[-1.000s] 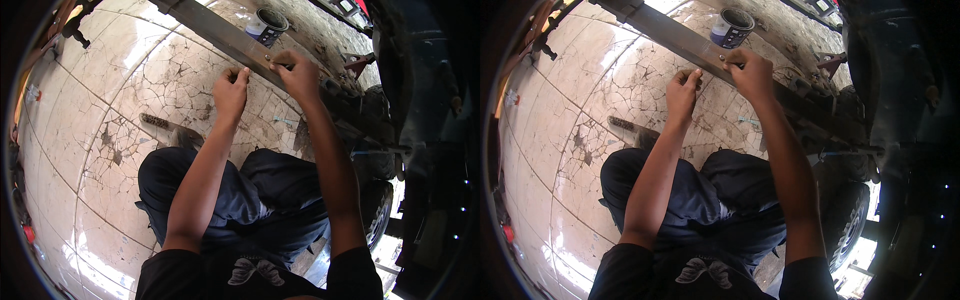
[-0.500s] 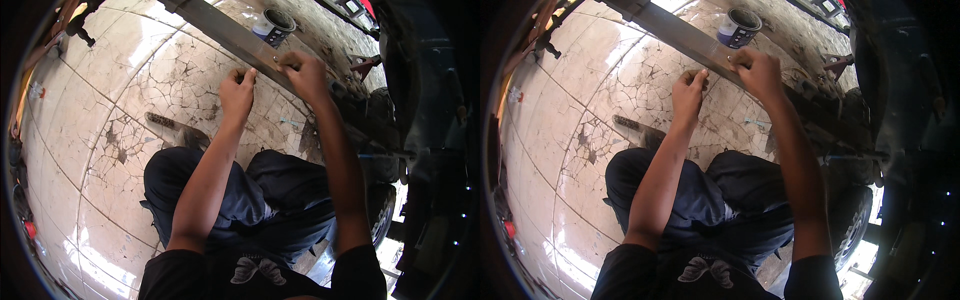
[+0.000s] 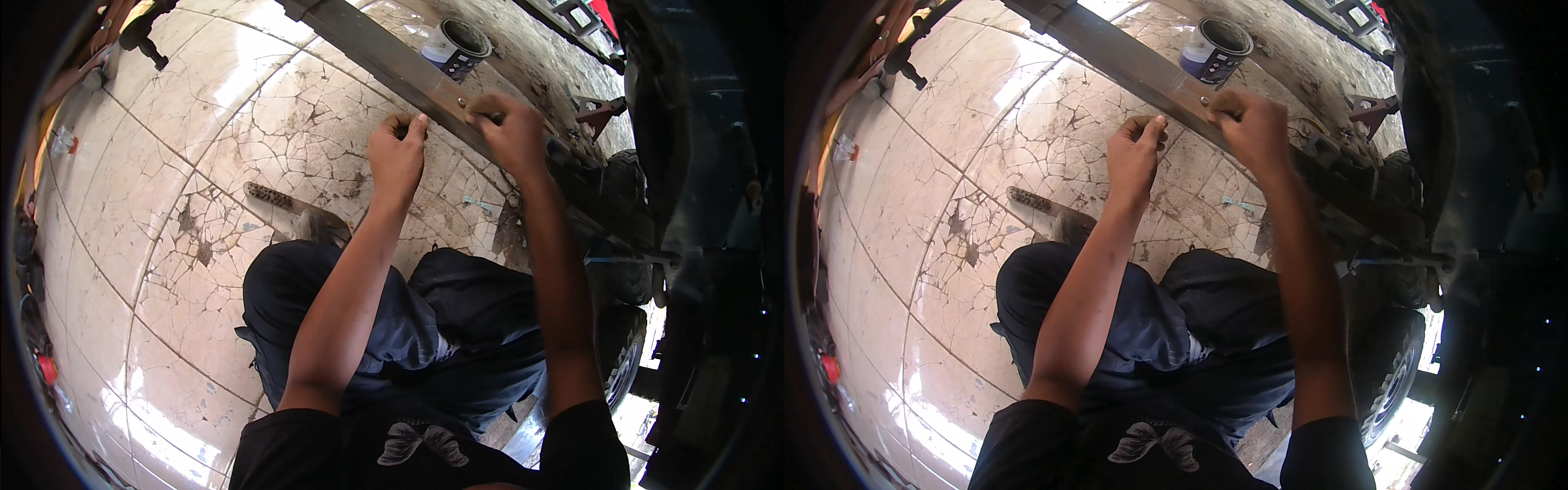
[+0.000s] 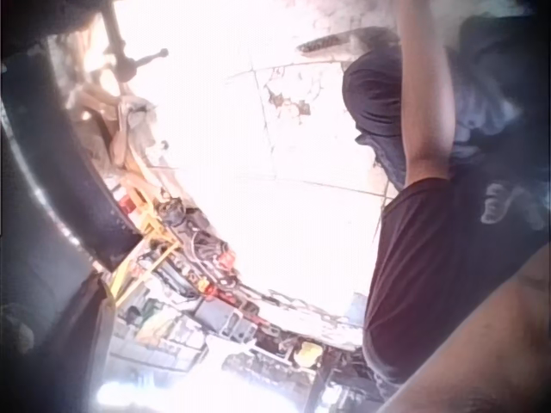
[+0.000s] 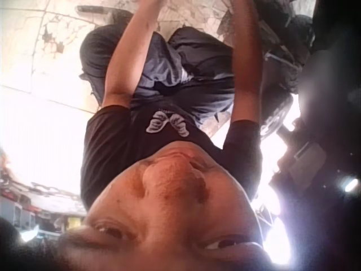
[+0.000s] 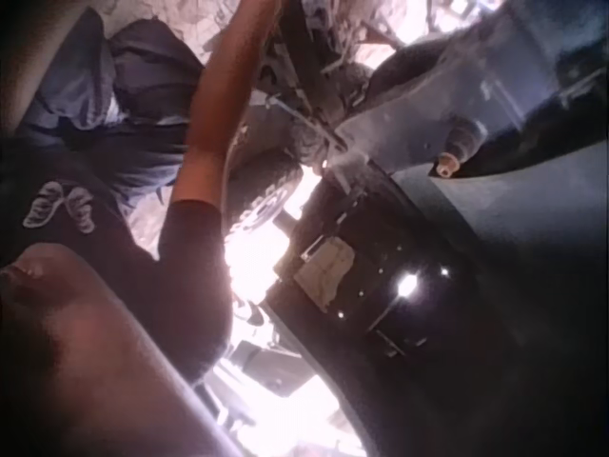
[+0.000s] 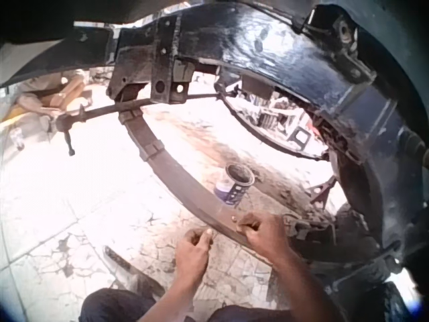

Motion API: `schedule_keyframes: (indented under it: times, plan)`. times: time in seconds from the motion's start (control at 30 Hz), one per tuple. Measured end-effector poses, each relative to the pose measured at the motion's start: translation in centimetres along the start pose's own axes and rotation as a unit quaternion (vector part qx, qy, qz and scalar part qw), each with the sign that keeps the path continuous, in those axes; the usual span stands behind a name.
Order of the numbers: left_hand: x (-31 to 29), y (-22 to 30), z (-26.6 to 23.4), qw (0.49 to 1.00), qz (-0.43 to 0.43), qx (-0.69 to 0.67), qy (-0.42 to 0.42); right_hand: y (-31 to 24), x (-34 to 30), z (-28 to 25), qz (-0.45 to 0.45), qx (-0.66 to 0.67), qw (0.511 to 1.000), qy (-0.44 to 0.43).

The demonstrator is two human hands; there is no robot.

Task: The person sits on the floor under a vehicle and repeatedly scrubs a metal beam with a small abrasive pad. They wipe the beam back and forth, occasionally pausing to adjust the pad or inspect the surface.

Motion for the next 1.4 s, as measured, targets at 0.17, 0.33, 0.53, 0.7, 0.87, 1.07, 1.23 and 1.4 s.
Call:
schedule_keyframes:
  times: [0.17, 0.33, 0.53, 0.7, 0.87, 1.07, 1.23, 1.4]
  plan:
    - [0.1, -0.4, 0.6, 1.0, 0.007, 0.001, -0.015, -2.8, 2.1, 1.9, -0.03, 0.026, 0.999, -0.002]
    - [0.0, -0.2, -0.2, 1.0, -0.002, -0.02, -0.008, -1.0, -0.4, 0.4, -0.001, -0.007, 1.0, 0.021]
    - [0.1, -0.5, 0.3, 1.0, 0.01, -0.008, -0.006, -1.0, -0.4, 1.1, 0.011, 0.01, 0.999, 0.044]
    - [0.2, -1.0, 0.9, 1.0, 0.012, -0.005, -0.016, -2.8, 2.3, 2.7, -0.01, 0.061, 0.997, 0.048]
    - [0.1, 0.2, -0.3, 0.999, -0.004, -0.034, -0.018, -1.1, 0.2, 1.7, 0.017, 0.005, 0.999, 0.052]
    - [0.0, 0.1, 0.3, 1.0, -0.004, -0.009, -0.026, -2.3, 0.2, 2.0, 0.028, 0.024, 0.997, 0.068]
    - [0.1, -0.2, 0.3, 0.999, -0.013, -0.03, -0.023, -3.8, 4.4, 3.3, 0.002, -0.003, 0.996, 0.092]
    - [0.2, 0.3, -0.6, 0.996, -0.041, -0.073, -0.01, -3.7, 3.7, 3.2, 0.034, -0.027, 0.996, 0.072]
Point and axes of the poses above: each hand's wrist, its own x-axis towards the middle knuckle, its own z-axis out of the palm, y = z × x, the point moved 3 cm from there along x, towards the middle knuckle, and after that the axes turned 3 degrees about -y, right-handed, at the moved point
